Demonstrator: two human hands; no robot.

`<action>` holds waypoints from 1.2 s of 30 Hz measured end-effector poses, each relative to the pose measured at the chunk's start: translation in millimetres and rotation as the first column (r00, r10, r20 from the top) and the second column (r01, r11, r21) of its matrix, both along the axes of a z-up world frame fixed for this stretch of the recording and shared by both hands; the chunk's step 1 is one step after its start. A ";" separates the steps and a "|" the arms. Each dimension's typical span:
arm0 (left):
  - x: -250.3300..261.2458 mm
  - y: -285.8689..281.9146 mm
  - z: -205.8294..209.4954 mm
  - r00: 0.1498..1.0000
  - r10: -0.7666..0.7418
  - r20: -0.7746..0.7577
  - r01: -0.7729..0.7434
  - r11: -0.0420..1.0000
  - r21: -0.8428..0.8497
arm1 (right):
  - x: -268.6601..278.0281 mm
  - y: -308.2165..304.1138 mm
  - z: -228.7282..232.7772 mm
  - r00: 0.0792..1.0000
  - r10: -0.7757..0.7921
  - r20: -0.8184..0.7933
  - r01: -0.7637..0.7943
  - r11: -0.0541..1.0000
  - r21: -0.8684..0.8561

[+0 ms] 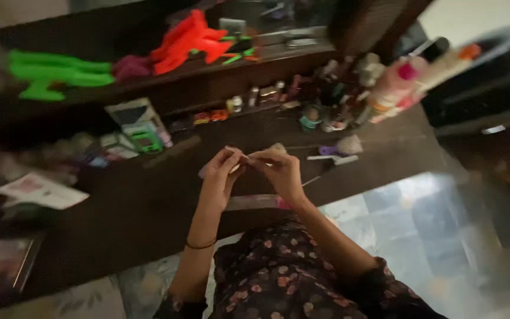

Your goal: Organizing makeup brushes and various cosmetic products on a dressing table.

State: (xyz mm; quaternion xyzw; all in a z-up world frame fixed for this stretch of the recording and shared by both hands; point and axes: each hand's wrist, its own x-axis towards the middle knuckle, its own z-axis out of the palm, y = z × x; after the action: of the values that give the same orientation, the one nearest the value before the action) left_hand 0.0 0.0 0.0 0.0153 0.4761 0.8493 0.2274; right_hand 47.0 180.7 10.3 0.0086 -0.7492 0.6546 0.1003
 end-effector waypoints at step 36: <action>56.7 33.4 -71.9 0.833 0.339 0.436 -0.332 0.939 -0.097 | -41.2 261.9 -118.4 0.789 -0.545 -0.285 0.523 0.350 0.777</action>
State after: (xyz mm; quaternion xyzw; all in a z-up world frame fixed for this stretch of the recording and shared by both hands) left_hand 56.7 33.4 -71.9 -0.2654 0.4136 0.8525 0.1783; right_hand 5.8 442.6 -108.1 -0.1970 -0.9260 0.1545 0.2824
